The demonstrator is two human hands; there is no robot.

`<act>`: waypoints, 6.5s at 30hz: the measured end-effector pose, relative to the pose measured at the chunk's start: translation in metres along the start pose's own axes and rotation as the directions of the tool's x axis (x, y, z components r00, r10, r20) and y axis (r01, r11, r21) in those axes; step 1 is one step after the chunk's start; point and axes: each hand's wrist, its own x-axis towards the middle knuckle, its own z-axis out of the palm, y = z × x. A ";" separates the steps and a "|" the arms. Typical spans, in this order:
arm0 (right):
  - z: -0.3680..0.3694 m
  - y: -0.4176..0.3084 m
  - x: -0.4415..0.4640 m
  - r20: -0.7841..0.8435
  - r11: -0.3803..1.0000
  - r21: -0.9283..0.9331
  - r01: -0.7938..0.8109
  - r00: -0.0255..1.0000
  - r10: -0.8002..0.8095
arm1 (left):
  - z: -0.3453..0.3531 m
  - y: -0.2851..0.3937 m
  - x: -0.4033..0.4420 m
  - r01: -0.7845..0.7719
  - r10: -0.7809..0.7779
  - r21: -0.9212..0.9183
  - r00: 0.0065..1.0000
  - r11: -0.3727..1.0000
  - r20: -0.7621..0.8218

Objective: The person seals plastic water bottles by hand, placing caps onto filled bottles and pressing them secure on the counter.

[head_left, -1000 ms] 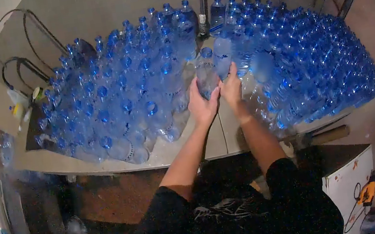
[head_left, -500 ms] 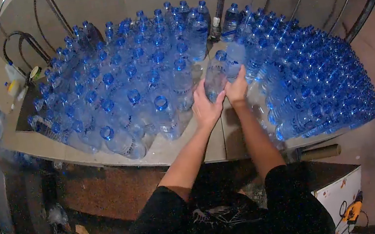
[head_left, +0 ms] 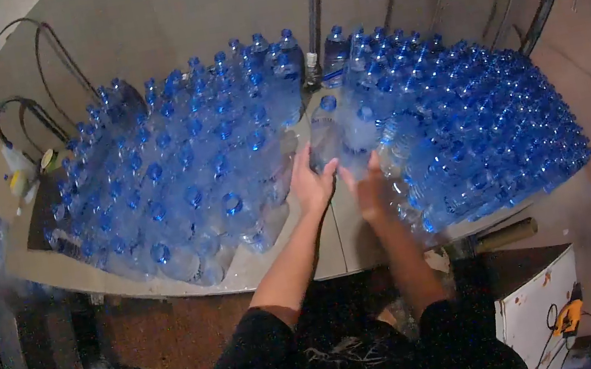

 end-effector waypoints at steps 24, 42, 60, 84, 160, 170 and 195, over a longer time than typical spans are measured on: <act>-0.149 -0.129 0.114 0.459 0.938 -0.318 0.140 0.888 0.023 | -0.021 0.014 -0.043 0.065 -0.061 -0.028 0.990 0.997 0.125; -0.143 -0.464 0.221 0.379 0.842 0.136 0.522 0.758 -0.531 | -0.467 -0.070 -0.122 0.299 -0.299 0.019 0.945 0.954 0.133; 0.187 -0.620 -0.057 0.744 0.661 0.367 0.655 0.221 -0.631 | -0.539 -0.179 -0.083 0.390 -0.396 -0.128 0.918 0.912 -0.023; -0.018 -0.562 0.073 0.381 0.620 0.463 0.633 0.490 -0.784 | -0.500 -0.093 -0.109 0.329 -0.369 -0.191 0.897 0.925 -0.242; 0.033 -0.029 0.034 -0.012 0.986 0.003 -0.165 0.986 0.165 | -0.019 -0.002 -0.016 0.079 -0.078 0.016 0.995 0.997 -0.063; 0.021 -0.016 0.022 0.037 0.994 0.023 -0.110 0.993 0.109 | -0.011 -0.004 -0.010 0.042 -0.040 0.028 0.998 0.999 -0.049; -0.139 -0.121 0.119 0.426 0.931 -0.269 0.246 0.898 -0.114 | -0.030 0.028 -0.042 0.024 -0.020 -0.032 0.991 0.999 0.129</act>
